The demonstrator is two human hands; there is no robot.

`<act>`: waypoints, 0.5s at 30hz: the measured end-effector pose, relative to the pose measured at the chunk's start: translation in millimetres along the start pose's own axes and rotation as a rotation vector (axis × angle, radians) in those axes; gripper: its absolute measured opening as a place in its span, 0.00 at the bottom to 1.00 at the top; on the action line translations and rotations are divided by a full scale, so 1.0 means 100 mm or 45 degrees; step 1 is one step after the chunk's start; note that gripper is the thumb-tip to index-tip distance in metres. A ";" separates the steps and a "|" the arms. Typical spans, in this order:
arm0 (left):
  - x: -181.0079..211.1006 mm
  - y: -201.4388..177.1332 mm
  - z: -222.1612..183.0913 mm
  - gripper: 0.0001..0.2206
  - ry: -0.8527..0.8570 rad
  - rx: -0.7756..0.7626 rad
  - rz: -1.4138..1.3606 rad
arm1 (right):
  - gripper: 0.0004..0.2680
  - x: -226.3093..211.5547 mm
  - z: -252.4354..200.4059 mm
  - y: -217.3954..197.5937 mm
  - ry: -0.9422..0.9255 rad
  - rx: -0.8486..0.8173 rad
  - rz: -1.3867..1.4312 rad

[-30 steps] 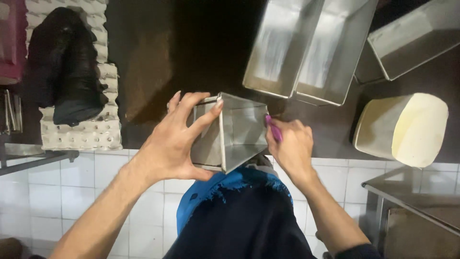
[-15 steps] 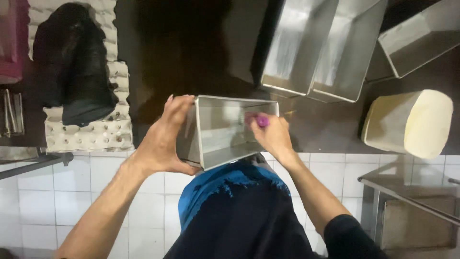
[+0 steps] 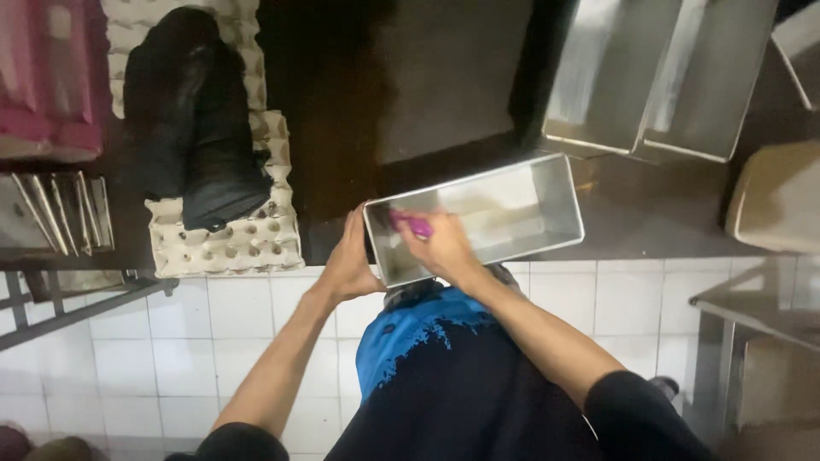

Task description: Applying a layer of grease to the interior surfaces of metal loaf pans using a pastry brush.

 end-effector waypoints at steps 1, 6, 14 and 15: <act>-0.08 0.09 -0.02 0.66 0.010 0.038 -0.081 | 0.12 -0.09 0.00 0.05 0.075 -0.036 0.310; 0.02 0.03 0.03 0.65 0.047 0.056 -0.106 | 0.12 0.38 0.08 0.11 0.383 -0.117 0.505; 0.12 0.05 0.02 0.62 0.124 0.042 -0.137 | 0.12 0.44 0.08 -0.18 0.516 0.015 0.466; 0.15 0.04 0.03 0.63 0.083 0.029 -0.150 | 0.11 0.39 0.05 -0.09 0.535 -0.069 0.461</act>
Point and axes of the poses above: each hand's wrist, its own z-axis towards the middle knuckle, its own y-axis out of the palm, x = y × z, the point moved 5 cm from there along z, towards the middle knuckle, and after that the axes turned 14 degrees about x, right-handed, at the moved point
